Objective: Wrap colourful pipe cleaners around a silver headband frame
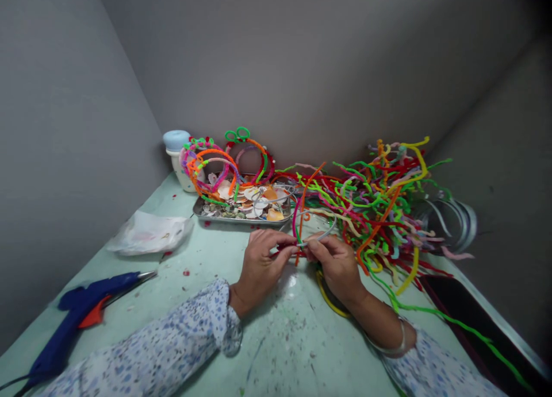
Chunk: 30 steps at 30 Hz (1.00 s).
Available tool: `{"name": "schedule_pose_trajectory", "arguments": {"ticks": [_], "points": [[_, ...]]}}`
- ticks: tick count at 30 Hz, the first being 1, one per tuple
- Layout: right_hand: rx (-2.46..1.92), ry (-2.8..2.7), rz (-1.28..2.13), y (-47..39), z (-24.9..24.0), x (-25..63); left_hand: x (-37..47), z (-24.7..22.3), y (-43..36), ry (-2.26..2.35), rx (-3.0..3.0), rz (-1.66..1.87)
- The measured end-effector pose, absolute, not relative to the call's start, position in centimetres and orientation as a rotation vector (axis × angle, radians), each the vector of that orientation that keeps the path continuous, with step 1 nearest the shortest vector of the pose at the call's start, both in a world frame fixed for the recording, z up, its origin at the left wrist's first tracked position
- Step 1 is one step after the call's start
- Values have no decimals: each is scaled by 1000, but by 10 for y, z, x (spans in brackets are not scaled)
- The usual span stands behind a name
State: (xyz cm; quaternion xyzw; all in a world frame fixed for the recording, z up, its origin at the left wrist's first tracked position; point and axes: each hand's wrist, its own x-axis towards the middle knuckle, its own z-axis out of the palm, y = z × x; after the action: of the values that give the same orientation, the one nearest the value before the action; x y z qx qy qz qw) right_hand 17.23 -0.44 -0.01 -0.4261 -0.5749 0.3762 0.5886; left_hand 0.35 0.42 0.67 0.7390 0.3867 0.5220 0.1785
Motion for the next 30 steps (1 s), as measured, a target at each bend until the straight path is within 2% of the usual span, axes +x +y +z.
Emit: {"name": "schedule_pose_trajectory", "arguments": {"ticks": [30], "points": [[-1036,-1346,896,-5,0,170,4,10,0,1152,2129,1254]]}}
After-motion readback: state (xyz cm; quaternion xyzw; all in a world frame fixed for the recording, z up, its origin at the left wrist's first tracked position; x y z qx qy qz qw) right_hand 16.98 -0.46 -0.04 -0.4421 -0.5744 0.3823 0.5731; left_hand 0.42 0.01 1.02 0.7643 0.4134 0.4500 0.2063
